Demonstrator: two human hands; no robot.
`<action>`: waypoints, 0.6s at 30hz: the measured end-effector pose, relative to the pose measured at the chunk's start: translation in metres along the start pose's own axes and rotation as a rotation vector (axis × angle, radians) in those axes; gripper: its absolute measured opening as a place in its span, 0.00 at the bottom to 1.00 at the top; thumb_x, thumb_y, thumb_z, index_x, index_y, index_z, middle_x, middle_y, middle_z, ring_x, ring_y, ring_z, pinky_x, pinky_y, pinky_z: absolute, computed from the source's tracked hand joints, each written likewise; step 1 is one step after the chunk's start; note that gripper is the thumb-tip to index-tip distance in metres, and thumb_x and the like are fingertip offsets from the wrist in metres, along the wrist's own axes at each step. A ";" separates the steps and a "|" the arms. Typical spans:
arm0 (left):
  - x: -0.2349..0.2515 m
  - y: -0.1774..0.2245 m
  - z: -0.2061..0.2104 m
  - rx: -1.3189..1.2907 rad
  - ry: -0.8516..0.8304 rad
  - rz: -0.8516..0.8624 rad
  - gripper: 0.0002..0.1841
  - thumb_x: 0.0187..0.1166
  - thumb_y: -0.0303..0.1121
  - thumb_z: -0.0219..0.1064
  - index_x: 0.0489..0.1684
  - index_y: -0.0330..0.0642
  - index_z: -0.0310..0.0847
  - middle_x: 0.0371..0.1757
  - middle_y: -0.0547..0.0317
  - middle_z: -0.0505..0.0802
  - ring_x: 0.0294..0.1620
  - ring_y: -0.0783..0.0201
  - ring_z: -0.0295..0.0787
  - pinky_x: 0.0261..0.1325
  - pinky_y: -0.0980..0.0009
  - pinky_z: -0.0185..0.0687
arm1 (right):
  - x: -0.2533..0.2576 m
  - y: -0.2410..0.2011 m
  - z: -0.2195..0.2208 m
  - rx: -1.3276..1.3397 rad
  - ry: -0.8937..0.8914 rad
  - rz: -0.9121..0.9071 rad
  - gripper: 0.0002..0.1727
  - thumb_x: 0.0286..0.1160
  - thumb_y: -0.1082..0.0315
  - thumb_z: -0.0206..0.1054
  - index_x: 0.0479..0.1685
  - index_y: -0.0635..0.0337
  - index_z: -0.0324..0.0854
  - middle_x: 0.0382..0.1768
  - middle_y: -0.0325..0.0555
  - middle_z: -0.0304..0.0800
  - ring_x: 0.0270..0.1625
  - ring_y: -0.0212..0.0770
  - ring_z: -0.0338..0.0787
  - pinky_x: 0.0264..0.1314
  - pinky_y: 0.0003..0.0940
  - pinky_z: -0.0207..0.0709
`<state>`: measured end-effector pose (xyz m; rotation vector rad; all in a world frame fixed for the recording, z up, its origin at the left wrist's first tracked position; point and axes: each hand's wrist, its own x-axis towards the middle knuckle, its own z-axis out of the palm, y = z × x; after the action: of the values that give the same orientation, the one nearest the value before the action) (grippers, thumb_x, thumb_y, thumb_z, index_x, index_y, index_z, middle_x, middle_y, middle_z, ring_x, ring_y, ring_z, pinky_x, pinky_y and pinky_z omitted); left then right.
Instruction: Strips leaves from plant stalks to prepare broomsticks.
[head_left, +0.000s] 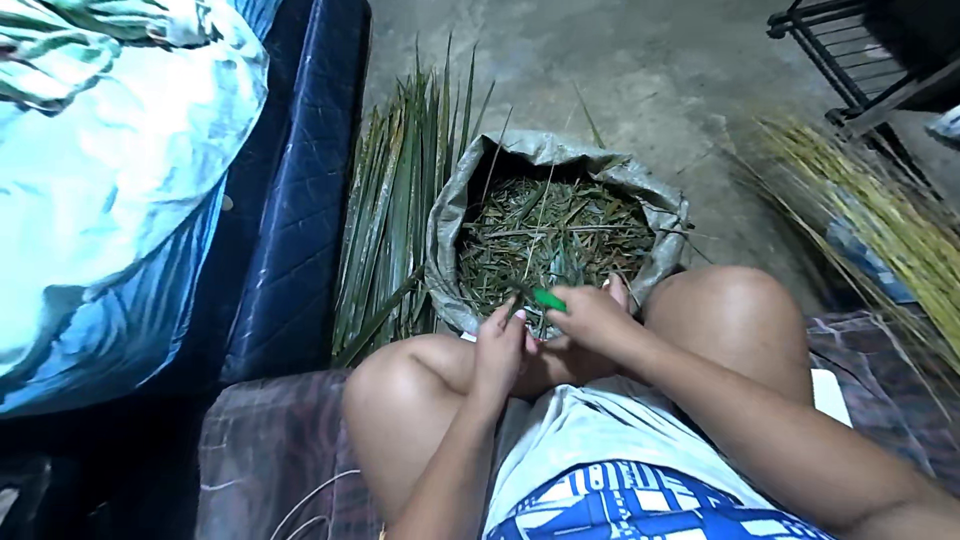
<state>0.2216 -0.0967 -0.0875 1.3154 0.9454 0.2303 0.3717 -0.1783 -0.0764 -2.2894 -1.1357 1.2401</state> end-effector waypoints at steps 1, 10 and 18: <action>0.001 -0.003 0.001 0.172 0.015 0.026 0.17 0.92 0.28 0.49 0.69 0.27 0.76 0.19 0.64 0.84 0.12 0.76 0.71 0.17 0.79 0.68 | -0.003 -0.002 0.008 0.013 -0.058 -0.029 0.17 0.89 0.58 0.56 0.54 0.63 0.83 0.43 0.59 0.88 0.49 0.58 0.88 0.53 0.61 0.77; 0.005 0.002 0.006 0.679 0.026 0.060 0.24 0.95 0.32 0.46 0.84 0.29 0.66 0.36 0.48 0.91 0.33 0.60 0.87 0.45 0.62 0.84 | 0.012 -0.005 0.001 -0.148 -0.047 0.074 0.19 0.91 0.57 0.55 0.59 0.64 0.82 0.56 0.63 0.89 0.63 0.62 0.88 0.64 0.63 0.75; -0.004 -0.007 0.006 0.170 -0.030 0.098 0.23 0.94 0.28 0.46 0.84 0.30 0.65 0.20 0.64 0.83 0.12 0.76 0.69 0.17 0.78 0.68 | 0.034 0.021 -0.015 -0.078 0.268 0.197 0.16 0.89 0.59 0.60 0.58 0.63 0.83 0.49 0.65 0.91 0.57 0.68 0.91 0.55 0.70 0.79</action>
<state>0.2208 -0.1052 -0.0927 1.5199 0.8905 0.2085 0.4050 -0.1647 -0.0987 -2.5824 -0.8968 0.9265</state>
